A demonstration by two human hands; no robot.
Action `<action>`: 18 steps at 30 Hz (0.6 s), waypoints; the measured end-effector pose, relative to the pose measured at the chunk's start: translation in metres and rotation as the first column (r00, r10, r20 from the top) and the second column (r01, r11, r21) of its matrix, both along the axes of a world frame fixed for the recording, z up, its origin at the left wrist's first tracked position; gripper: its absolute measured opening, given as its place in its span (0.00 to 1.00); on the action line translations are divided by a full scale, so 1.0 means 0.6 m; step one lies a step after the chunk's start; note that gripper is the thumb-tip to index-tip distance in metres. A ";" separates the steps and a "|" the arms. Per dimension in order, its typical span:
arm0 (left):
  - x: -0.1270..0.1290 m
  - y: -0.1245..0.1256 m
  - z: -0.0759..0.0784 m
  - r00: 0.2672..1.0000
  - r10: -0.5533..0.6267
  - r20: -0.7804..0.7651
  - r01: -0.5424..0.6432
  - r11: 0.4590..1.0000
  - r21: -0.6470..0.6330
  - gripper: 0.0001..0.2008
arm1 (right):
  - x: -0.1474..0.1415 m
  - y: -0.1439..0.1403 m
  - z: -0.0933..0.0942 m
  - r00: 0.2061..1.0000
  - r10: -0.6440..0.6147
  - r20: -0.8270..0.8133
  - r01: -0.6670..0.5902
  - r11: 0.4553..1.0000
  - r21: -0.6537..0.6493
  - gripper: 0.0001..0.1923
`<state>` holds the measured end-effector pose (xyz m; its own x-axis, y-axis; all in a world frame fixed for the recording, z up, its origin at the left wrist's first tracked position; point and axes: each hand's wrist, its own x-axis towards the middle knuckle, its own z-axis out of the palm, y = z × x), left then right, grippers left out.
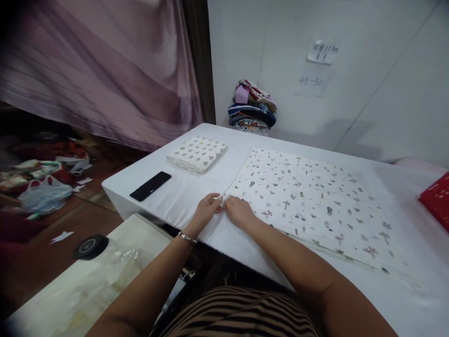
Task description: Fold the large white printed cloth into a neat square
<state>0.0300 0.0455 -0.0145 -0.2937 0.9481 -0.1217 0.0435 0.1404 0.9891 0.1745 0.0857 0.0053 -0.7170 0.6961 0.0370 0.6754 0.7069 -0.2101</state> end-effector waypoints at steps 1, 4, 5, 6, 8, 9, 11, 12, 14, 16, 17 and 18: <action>0.000 0.003 0.001 1.000 -0.001 -0.015 0.001 1.000 -0.023 0.15 | -0.001 0.000 -0.002 1.000 -0.005 0.000 0.005 1.000 0.000 0.13; -0.003 0.014 0.004 0.995 -0.015 -0.095 0.004 0.994 -0.112 0.14 | -0.005 0.001 -0.009 1.000 -0.015 0.000 0.015 1.000 0.002 0.13; -0.004 0.016 0.006 0.990 -0.022 -0.140 0.003 0.991 -0.134 0.14 | -0.005 0.000 -0.010 1.000 -0.010 -0.005 0.010 1.000 0.006 0.13; -0.004 0.016 0.009 0.978 -0.033 -0.205 0.003 0.990 -0.144 0.14 | -0.004 -0.002 -0.010 1.000 0.003 -0.016 -0.003 1.000 0.007 0.12; -0.004 0.013 0.016 0.915 -0.042 -0.400 -0.007 0.993 -0.122 0.16 | 0.003 -0.007 -0.007 0.997 0.037 -0.063 -0.036 0.999 0.013 0.12; -0.003 0.010 0.020 0.862 -0.040 -0.506 -0.014 0.995 -0.102 0.16 | 0.010 -0.011 -0.005 0.995 0.046 -0.088 -0.044 0.999 0.021 0.12; 0.000 0.004 0.027 0.743 -0.041 -0.668 -0.022 0.996 -0.087 0.18 | 0.030 -0.019 -0.001 0.994 0.045 -0.101 -0.040 0.998 0.043 0.13; 0.002 0.001 0.029 0.696 -0.055 -0.716 -0.022 0.995 -0.098 0.19 | 0.044 -0.023 0.000 0.995 0.038 -0.089 -0.033 0.998 0.059 0.13; 0.005 -0.001 0.032 0.627 -0.102 -0.772 -0.014 0.990 -0.142 0.20 | 0.080 -0.029 -0.001 0.999 0.022 -0.045 -0.018 0.996 0.090 0.15; 0.008 -0.001 0.033 0.561 -0.151 -0.814 -0.008 0.982 -0.187 0.20 | 0.126 -0.035 -0.007 1.000 -0.005 -0.018 0.007 0.993 0.119 0.16; 0.009 0.000 0.034 0.526 -0.171 -0.833 -0.008 0.979 -0.206 0.19 | 0.152 -0.037 -0.011 1.000 -0.027 -0.014 0.029 0.991 0.131 0.16; 0.010 0.001 0.034 0.489 -0.189 -0.851 -0.009 0.975 -0.222 0.19 | 0.181 -0.040 -0.014 0.998 -0.054 -0.011 0.055 0.989 0.140 0.16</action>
<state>0.0358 0.0460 0.0059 -0.2584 0.9659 -0.0182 0.8826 0.2437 0.4019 0.2830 0.0615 -0.0032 -0.6777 0.7216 0.1416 0.7125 0.6920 -0.1165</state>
